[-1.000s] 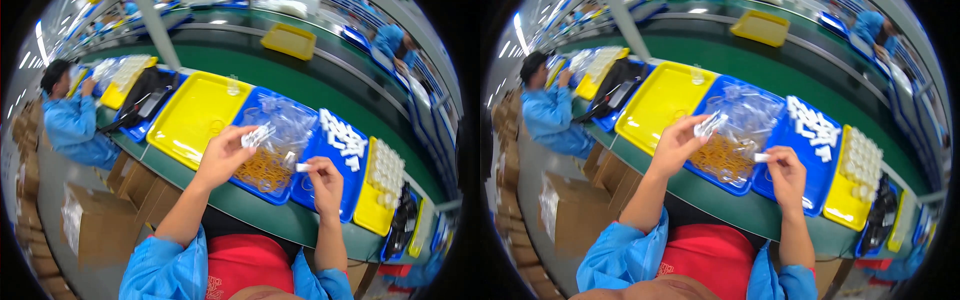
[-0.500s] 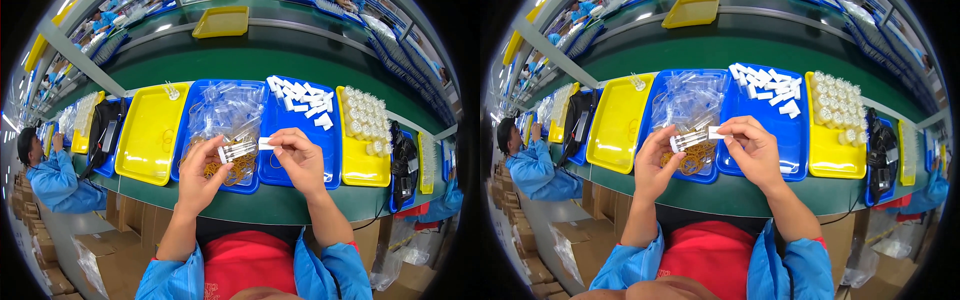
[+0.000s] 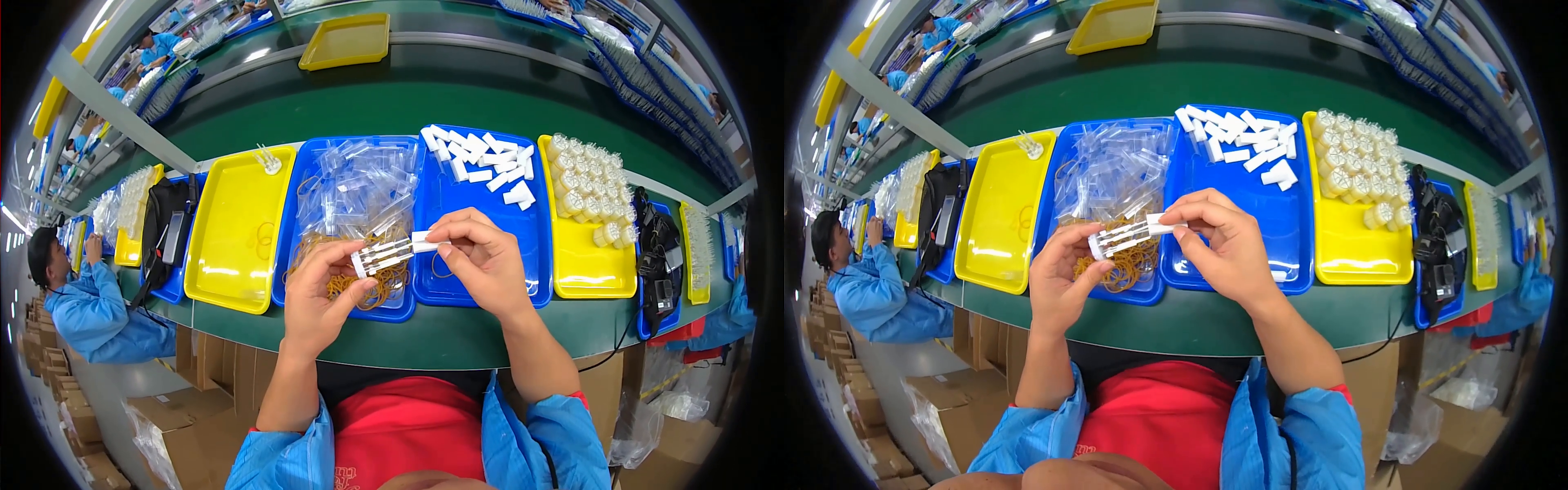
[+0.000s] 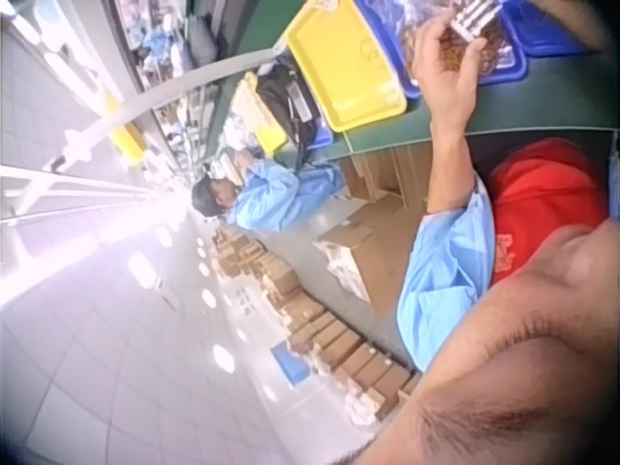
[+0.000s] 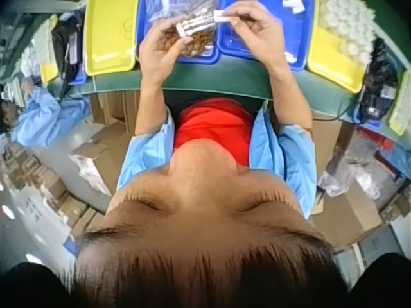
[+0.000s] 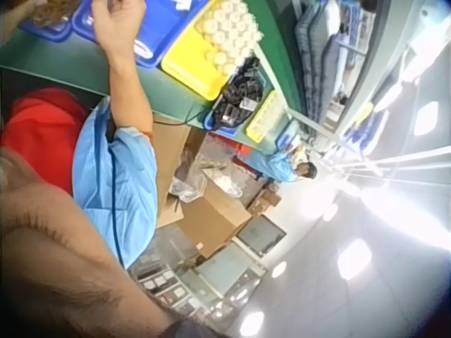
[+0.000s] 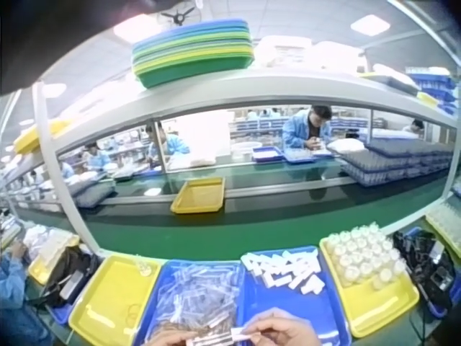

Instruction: The person assembles connector components by picking up plastic sleeves from a tray and fitting them onto the pins of a connector base by hand.

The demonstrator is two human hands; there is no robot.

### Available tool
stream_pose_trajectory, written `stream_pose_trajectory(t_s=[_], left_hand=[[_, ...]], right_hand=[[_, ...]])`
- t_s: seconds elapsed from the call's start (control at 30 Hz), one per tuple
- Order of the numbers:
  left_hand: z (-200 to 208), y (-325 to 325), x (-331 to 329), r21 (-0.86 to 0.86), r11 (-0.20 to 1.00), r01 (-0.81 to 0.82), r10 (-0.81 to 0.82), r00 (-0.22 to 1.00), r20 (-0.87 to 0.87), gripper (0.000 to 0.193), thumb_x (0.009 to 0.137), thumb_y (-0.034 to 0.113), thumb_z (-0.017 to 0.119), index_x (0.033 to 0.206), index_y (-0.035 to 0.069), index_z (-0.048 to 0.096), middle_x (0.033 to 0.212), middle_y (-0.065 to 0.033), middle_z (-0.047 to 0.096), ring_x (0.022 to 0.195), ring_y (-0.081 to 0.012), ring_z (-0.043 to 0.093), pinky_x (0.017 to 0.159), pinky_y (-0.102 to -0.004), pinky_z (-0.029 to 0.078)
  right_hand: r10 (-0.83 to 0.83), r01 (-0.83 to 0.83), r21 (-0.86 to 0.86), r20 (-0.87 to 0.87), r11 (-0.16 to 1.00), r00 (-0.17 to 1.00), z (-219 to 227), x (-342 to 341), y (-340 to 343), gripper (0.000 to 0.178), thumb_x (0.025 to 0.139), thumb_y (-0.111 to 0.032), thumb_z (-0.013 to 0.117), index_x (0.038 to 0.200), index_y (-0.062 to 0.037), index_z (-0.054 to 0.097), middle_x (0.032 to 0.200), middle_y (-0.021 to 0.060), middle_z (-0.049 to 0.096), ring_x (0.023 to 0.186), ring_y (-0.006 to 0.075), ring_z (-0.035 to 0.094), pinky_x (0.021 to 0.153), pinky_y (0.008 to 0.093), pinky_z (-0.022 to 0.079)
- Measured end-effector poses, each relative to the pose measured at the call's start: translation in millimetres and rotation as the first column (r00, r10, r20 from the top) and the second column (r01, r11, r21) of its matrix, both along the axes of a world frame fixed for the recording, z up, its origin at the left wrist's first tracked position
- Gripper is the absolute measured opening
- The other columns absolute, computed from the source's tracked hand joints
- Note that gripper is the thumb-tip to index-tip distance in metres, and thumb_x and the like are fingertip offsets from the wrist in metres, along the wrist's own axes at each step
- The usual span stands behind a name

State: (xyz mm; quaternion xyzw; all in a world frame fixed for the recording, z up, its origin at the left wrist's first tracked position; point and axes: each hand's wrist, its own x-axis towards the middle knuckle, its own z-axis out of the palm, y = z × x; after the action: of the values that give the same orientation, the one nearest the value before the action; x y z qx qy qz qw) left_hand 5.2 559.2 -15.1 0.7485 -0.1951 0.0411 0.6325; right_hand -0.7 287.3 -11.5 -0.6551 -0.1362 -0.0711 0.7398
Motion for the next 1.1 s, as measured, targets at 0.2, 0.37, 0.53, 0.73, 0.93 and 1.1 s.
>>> stream_pose_trajectory(t_s=[0.2,0.37,0.53,0.73,0.93,1.1], left_hand=[[3.0,-2.3,-0.2,0.065,0.997,0.043,-0.042,0.999,-0.019,0.051,0.091,-0.007,0.087,0.139,-0.004,0.071,0.131,-0.0121,0.07,0.113,-0.0187,0.073,0.099,-0.0314,0.06],[2.1,-4.7,-1.6,0.115,0.993,-0.005,0.003,1.0,0.018,0.052,0.089,0.003,0.093,0.139,0.002,0.076,0.127,-0.013,0.076,0.105,-0.0187,0.076,0.091,-0.0315,0.063],[-0.5,-0.6,0.4,0.166,0.986,0.022,-0.028,0.999,0.035,0.054,0.09,-0.003,0.089,0.142,-0.003,0.074,0.127,-0.0121,0.072,0.106,-0.0166,0.073,0.092,-0.029,0.061],[0.7,-4.8,-1.0,0.147,0.989,-0.019,0.009,0.998,0.066,0.054,0.089,0.008,0.094,0.14,0.004,0.077,0.123,-0.0121,0.076,0.098,-0.0181,0.072,0.086,-0.031,0.061],[-3.9,-5.1,-2.3,0.115,0.993,0.005,-0.01,0.999,0.048,0.055,0.089,0.008,0.094,0.141,0.004,0.077,0.128,-0.0117,0.075,0.1,-0.0177,0.072,0.086,-0.0306,0.061],[-2.7,-5.1,-2.2,0.126,0.992,0.02,-0.026,0.998,0.049,0.056,0.089,0.007,0.094,0.142,0.005,0.076,0.129,-0.0117,0.074,0.101,-0.017,0.072,0.085,-0.0303,0.061]], right_hand=[[0.046,-0.047,-0.017,-0.063,0.999,0.997,-7.6,-0.1,0.3,0.022,0.102,0.013,0.068,0.118,0.0035,0.08,0.126,0.012,0.069,0.117,0.0175,0.072,0.098,0.0282,0.063],[0.05,-0.051,-0.07,-0.023,0.996,0.998,-3.6,-1.3,4.9,0.022,0.102,0.012,0.068,0.118,0.0027,0.081,0.125,0.0124,0.07,0.116,0.0181,0.072,0.097,0.0287,0.063],[0.029,-0.028,-0.124,0.003,0.992,1.0,-2.3,-1.5,4.0,0.023,0.102,0.011,0.068,0.119,0.0024,0.081,0.125,0.013,0.07,0.116,0.0185,0.072,0.095,0.029,0.064],[0.045,-0.048,-0.05,-0.054,0.998,0.997,-5.4,-1.2,3.1,0.024,0.102,0.012,0.067,0.12,0.0032,0.081,0.126,0.0127,0.07,0.116,0.018,0.072,0.094,0.028,0.062],[0.067,-0.071,-0.041,-0.103,0.997,0.992,-5.7,-1.3,2.9,0.026,0.101,0.013,0.066,0.121,0.0051,0.08,0.128,0.0135,0.069,0.12,0.0189,0.071,0.101,0.0296,0.061],[0.055,-0.057,-0.012,-0.107,0.998,0.993,-6.7,-0.1,3.6,0.026,0.1,0.014,0.066,0.121,0.006,0.08,0.13,0.0146,0.068,0.122,0.0208,0.071,0.104,0.032,0.061]])
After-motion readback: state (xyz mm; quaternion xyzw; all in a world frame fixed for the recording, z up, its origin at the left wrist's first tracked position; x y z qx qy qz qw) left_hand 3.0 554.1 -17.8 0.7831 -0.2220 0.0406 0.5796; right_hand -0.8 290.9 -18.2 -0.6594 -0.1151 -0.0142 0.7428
